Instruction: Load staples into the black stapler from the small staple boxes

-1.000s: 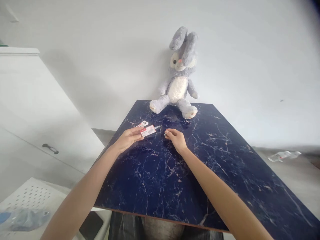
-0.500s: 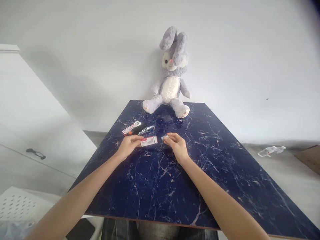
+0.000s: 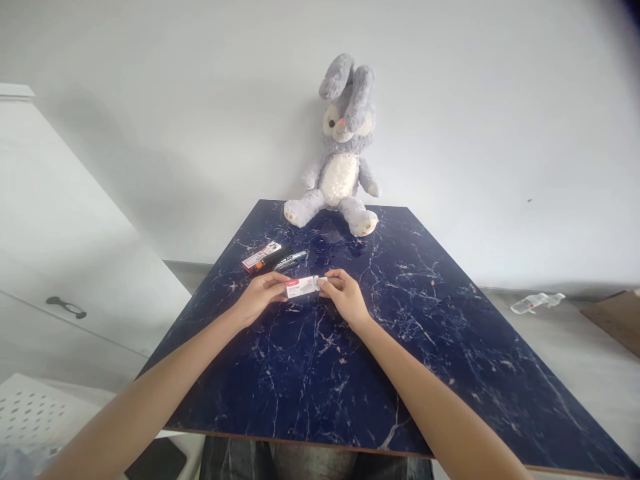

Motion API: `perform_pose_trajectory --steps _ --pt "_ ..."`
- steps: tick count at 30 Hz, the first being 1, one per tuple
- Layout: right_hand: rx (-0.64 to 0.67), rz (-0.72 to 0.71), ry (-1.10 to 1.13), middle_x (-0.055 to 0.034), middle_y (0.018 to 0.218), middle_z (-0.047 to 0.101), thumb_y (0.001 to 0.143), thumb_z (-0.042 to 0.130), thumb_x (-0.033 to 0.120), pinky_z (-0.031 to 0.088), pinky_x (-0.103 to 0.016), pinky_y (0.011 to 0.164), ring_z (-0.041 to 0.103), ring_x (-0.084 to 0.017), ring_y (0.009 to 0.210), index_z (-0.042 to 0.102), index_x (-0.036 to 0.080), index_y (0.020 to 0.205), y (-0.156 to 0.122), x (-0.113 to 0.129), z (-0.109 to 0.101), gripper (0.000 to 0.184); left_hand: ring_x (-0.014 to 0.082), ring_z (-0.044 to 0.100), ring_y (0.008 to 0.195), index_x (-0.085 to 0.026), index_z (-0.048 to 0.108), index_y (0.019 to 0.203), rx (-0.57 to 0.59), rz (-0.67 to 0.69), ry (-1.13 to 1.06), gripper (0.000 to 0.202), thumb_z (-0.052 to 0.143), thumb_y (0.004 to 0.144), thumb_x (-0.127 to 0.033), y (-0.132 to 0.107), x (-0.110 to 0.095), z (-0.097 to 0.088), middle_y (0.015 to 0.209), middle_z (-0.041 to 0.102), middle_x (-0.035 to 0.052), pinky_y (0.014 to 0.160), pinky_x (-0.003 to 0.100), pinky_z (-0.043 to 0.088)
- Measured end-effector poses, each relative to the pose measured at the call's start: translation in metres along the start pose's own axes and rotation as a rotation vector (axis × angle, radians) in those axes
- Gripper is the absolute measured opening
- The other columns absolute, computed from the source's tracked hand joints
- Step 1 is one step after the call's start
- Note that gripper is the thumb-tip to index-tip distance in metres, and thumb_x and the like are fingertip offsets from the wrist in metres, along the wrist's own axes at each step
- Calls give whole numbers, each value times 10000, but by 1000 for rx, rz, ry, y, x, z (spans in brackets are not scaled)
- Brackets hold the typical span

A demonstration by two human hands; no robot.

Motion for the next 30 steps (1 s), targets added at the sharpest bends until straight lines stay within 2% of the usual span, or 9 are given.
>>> perform_pose_trajectory --steps 5,13,21,26,30 --pt "43 60 31 -28 846 735 713 792 446 583 -360 829 701 -192 820 581 214 862 1 -2 1 346 209 691 917 -169 714 958 29 0 9 293 792 758 -369 1 0 -3 1020 744 79 758 315 583" --pt "20 59 91 23 748 662 676 812 424 553 -305 768 642 -147 730 536 216 756 3 1 -2 355 203 691 918 -166 700 944 16 -10 -35 282 791 765 -365 4 3 -5 1011 737 80 757 310 596" --pt "-6 -21 -19 -26 872 716 730 770 522 537 -307 771 659 -172 790 637 215 859 2 2 -5 359 212 690 946 -168 706 941 18 -6 -39 280 798 763 -363 4 3 -6 1018 738 81 772 321 604" --pt "-42 -22 -25 -37 867 723 698 795 530 544 -312 765 670 -188 807 655 208 869 1 1 -2 390 209 689 949 -171 707 942 165 -10 -26 255 795 776 -345 -2 -2 0 1064 721 75 788 330 610" --pt "-39 -2 32 -43 905 730 666 818 523 555 -321 767 679 -196 821 613 211 823 -2 2 1 405 202 682 959 -178 702 940 187 -9 -60 228 775 802 -344 -5 -3 2 1076 706 69 757 303 619"
Point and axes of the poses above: each hand's wrist, its own y-axis towards the middle knuckle, its own z-axis out of the palm, x = y × z, the point moved 2 cm from there along y, towards the middle knuckle
